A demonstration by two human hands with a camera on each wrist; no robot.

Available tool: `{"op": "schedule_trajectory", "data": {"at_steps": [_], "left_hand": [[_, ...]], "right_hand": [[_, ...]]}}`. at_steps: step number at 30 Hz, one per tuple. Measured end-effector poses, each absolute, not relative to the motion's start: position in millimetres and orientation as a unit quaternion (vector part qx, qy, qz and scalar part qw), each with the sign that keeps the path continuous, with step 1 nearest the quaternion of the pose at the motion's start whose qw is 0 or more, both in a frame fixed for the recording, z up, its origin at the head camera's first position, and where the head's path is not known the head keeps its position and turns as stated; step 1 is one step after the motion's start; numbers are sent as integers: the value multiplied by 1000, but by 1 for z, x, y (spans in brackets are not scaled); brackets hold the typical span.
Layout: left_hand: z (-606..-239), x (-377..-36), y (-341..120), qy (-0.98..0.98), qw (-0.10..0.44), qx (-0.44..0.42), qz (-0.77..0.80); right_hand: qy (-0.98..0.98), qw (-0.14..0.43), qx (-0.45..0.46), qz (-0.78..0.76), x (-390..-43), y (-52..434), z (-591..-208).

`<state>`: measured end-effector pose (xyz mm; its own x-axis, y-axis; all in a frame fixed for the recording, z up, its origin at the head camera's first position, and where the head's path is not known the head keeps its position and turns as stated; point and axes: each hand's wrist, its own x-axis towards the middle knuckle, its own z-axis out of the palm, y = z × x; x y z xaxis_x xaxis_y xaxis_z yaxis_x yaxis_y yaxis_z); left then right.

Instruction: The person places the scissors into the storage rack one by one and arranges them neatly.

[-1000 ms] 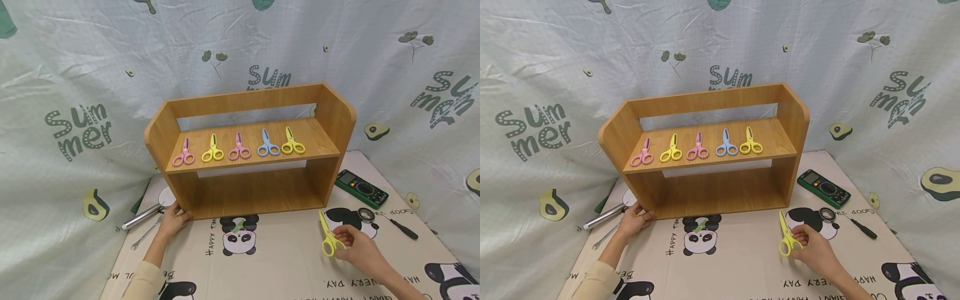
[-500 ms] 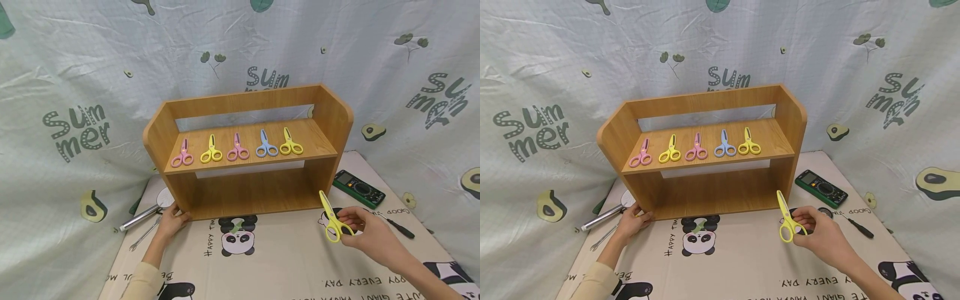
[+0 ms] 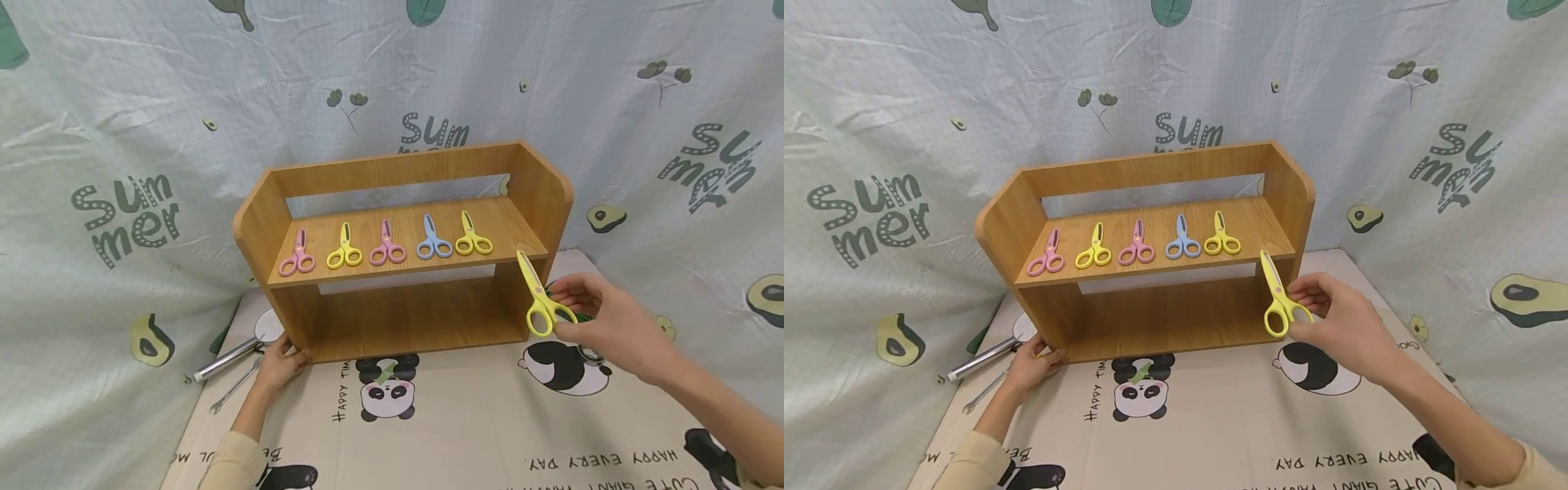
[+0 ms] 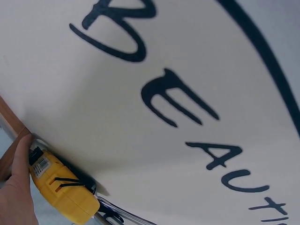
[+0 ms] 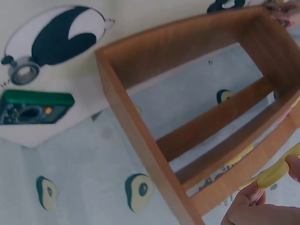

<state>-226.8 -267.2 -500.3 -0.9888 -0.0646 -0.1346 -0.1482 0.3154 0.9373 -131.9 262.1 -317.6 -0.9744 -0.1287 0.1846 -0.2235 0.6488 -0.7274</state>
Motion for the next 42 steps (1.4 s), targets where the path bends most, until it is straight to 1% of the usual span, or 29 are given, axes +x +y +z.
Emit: {"op": "schedule_trajectory", "data": {"at_steps": [4,8,13,20,31,37,42], "left_hand": [[-501,-226,-268,809,38,-66,582],[-501,-226,-268,808,36,-64,585],[-501,-225,-268,810,35,-63,582],[-500,-225,-269,812,33,-68,579],[-502,-224,-268,813,26,-64,578],[-501,-225,-268,812,26,-63,579],[-499,-224,-267,810,26,-63,582]], "right_hand": [[-908,74,102,400,-146,254,-298],[-913,71,92,390,-164,247,-283],[-919,59,82,381,-186,238,-272],[-927,71,75,360,-216,224,-260],[-954,80,52,285,-249,210,-254],[-963,63,52,257,-262,207,-255],[-969,61,56,231,-269,207,-254]]}}
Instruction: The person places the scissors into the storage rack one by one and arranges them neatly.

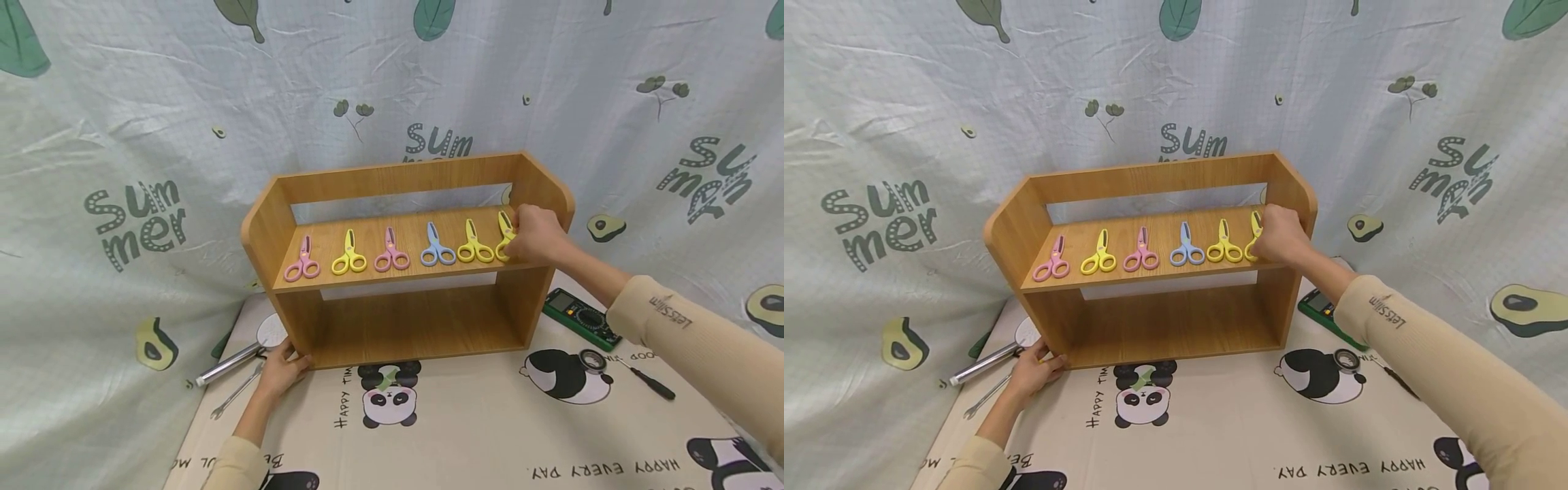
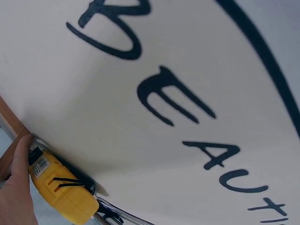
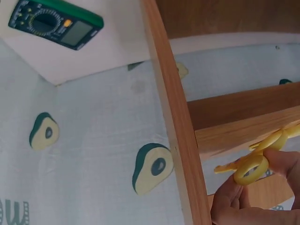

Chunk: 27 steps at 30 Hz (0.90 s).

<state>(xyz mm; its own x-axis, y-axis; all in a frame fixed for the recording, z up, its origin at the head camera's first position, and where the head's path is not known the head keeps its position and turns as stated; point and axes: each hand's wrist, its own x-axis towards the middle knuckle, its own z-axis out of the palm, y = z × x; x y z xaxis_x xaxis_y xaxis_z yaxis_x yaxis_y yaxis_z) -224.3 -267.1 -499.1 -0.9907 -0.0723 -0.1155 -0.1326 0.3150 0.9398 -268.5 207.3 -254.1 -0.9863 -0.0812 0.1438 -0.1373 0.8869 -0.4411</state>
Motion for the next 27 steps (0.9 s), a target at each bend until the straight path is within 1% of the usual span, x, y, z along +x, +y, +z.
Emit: {"op": "schedule_trajectory", "data": {"at_steps": [5,12,21,27], "left_hand": [[-499,-224,-267,816,25,-61,574],[-499,-224,-267,816,24,-60,575],[-501,-226,-268,811,23,-59,582],[-503,-226,-269,801,24,-53,596]], "right_hand": [[-973,55,56,217,-274,207,-251],[-979,25,59,192,-278,208,-246],[-987,-42,46,148,-283,206,-239],[-988,-66,40,133,-286,206,-238]]}}
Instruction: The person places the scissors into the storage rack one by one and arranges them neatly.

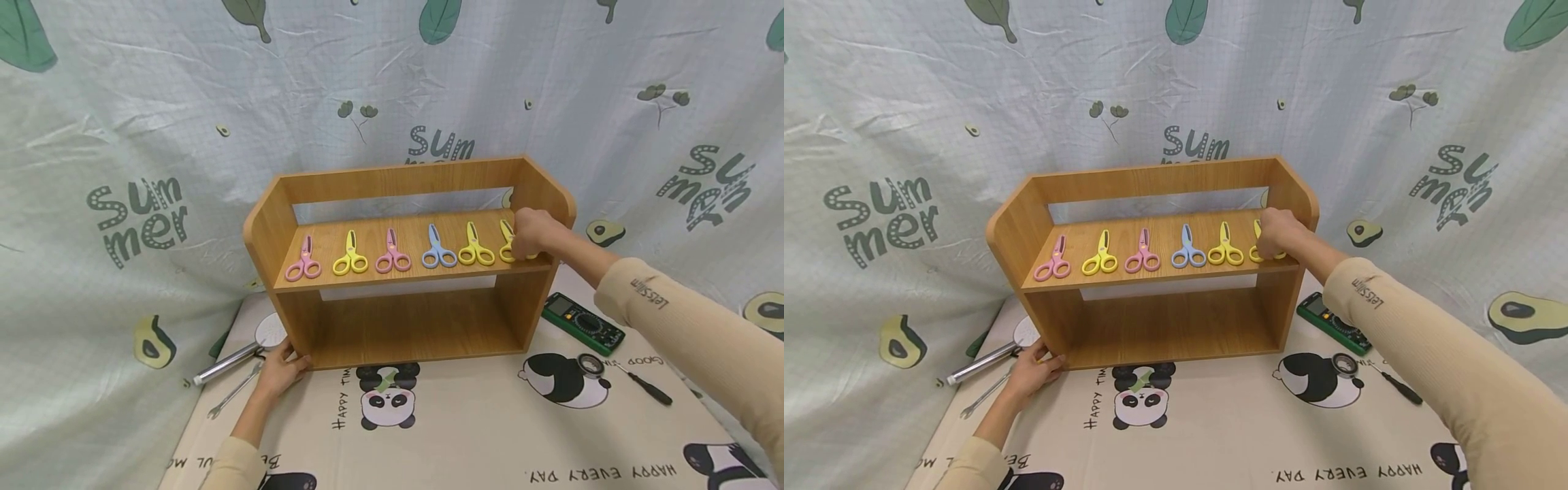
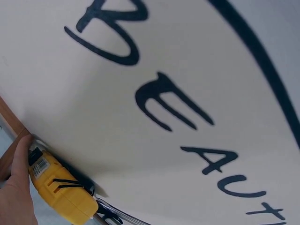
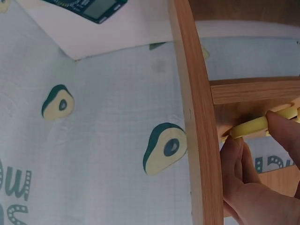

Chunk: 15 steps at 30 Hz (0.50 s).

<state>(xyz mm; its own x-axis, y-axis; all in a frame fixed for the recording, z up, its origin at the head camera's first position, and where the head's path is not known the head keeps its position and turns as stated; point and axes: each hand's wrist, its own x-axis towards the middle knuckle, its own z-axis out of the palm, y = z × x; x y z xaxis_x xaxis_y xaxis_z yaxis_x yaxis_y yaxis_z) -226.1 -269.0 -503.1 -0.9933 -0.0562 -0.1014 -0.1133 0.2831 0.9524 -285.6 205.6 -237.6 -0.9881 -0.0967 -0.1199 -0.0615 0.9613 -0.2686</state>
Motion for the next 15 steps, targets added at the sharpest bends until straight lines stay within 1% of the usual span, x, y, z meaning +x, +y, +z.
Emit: {"op": "schedule_trajectory", "data": {"at_steps": [8,15], "left_hand": [[-503,-226,-269,803,25,-52,593],[-502,-224,-268,812,27,-54,581]], "right_hand": [[989,67,-49,-126,-286,206,-239],[989,81,-57,-106,-287,206,-238]]}}
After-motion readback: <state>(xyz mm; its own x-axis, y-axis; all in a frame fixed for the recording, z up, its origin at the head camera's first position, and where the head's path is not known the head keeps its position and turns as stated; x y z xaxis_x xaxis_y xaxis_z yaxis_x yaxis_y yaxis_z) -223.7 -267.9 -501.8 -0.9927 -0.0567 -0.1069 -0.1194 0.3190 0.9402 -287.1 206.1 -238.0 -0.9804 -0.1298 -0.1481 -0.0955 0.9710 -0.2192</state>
